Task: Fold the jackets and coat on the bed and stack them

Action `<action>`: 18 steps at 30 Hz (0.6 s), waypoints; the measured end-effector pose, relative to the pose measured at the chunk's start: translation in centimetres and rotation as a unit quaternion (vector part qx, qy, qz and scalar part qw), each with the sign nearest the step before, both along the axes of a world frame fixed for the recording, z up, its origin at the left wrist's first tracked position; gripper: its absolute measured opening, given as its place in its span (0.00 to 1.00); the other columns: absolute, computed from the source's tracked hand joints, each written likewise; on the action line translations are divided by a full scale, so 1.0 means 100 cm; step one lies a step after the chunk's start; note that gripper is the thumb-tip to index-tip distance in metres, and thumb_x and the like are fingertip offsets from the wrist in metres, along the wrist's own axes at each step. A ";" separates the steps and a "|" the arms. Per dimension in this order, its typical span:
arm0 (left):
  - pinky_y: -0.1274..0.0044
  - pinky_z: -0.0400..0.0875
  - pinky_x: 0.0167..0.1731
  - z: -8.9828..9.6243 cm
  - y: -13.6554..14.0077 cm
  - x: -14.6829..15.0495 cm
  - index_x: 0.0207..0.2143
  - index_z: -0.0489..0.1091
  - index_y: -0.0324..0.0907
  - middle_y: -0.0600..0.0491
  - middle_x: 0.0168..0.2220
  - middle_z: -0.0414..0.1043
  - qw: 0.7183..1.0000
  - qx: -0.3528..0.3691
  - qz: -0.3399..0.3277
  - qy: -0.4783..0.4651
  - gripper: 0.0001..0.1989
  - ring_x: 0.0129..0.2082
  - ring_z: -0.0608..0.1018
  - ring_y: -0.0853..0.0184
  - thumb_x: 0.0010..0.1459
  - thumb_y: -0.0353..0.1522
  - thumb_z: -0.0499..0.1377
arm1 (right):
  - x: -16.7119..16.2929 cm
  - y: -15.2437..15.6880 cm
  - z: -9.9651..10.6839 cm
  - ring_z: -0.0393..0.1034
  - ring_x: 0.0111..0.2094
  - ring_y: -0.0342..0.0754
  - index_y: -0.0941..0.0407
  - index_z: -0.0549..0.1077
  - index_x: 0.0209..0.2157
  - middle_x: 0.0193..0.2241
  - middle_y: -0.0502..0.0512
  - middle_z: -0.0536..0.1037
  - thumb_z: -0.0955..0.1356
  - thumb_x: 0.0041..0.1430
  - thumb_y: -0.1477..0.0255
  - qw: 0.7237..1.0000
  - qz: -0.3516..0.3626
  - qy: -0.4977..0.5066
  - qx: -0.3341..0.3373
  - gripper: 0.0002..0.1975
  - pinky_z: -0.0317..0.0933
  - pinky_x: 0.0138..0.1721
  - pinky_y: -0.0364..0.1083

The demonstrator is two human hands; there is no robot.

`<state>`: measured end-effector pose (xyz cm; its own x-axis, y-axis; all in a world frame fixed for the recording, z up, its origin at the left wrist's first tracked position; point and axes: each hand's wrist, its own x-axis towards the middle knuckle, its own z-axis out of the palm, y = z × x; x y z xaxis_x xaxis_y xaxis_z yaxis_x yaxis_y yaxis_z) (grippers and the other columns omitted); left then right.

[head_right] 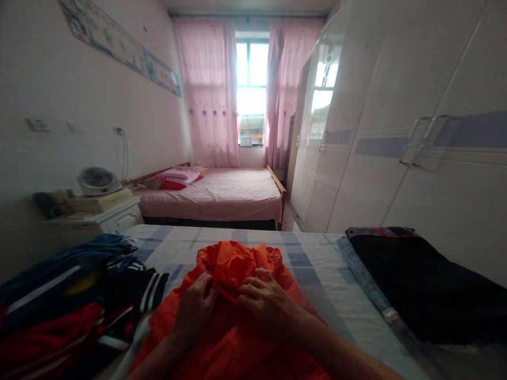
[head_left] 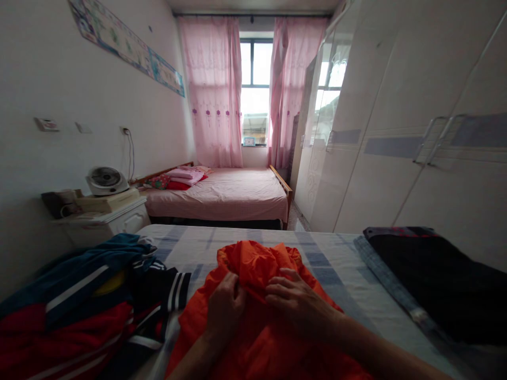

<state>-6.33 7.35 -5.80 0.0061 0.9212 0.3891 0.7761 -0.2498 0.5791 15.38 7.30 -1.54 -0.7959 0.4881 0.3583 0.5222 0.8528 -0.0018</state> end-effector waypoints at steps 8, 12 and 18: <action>0.65 0.60 0.52 0.035 0.037 -0.015 0.42 0.67 0.43 0.47 0.50 0.66 0.949 0.120 -0.124 0.263 0.16 0.53 0.66 0.58 0.52 0.22 0.51 | 0.025 0.028 -0.001 0.61 0.51 0.53 0.59 0.66 0.49 0.49 0.62 0.69 0.62 0.56 0.76 0.983 -0.183 0.018 -0.004 0.18 0.53 0.51 0.52; 0.65 0.65 0.43 0.038 0.042 -0.014 0.37 0.68 0.40 0.45 0.38 0.68 0.948 0.106 -0.111 0.279 0.12 0.40 0.71 0.60 0.60 0.24 0.46 | 0.028 0.043 -0.005 0.64 0.41 0.53 0.59 0.71 0.34 0.36 0.62 0.73 0.55 0.63 0.76 0.974 -0.226 0.014 0.005 0.15 0.53 0.47 0.55; 0.78 0.68 0.37 0.032 0.028 -0.038 0.31 0.72 0.45 0.55 0.35 0.72 0.939 0.043 -0.214 0.267 0.13 0.34 0.74 0.69 0.52 0.20 0.53 | 0.045 0.028 -0.019 0.68 0.37 0.44 0.53 0.73 0.31 0.34 0.50 0.75 0.60 0.54 0.83 0.979 -0.193 0.005 -0.071 0.14 0.56 0.44 0.44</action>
<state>-10.12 10.17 -2.58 0.5837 0.7551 0.2984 0.7678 -0.6329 0.0998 19.87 10.14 -3.42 -0.5385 0.7977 0.2715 0.8053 0.5820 -0.1129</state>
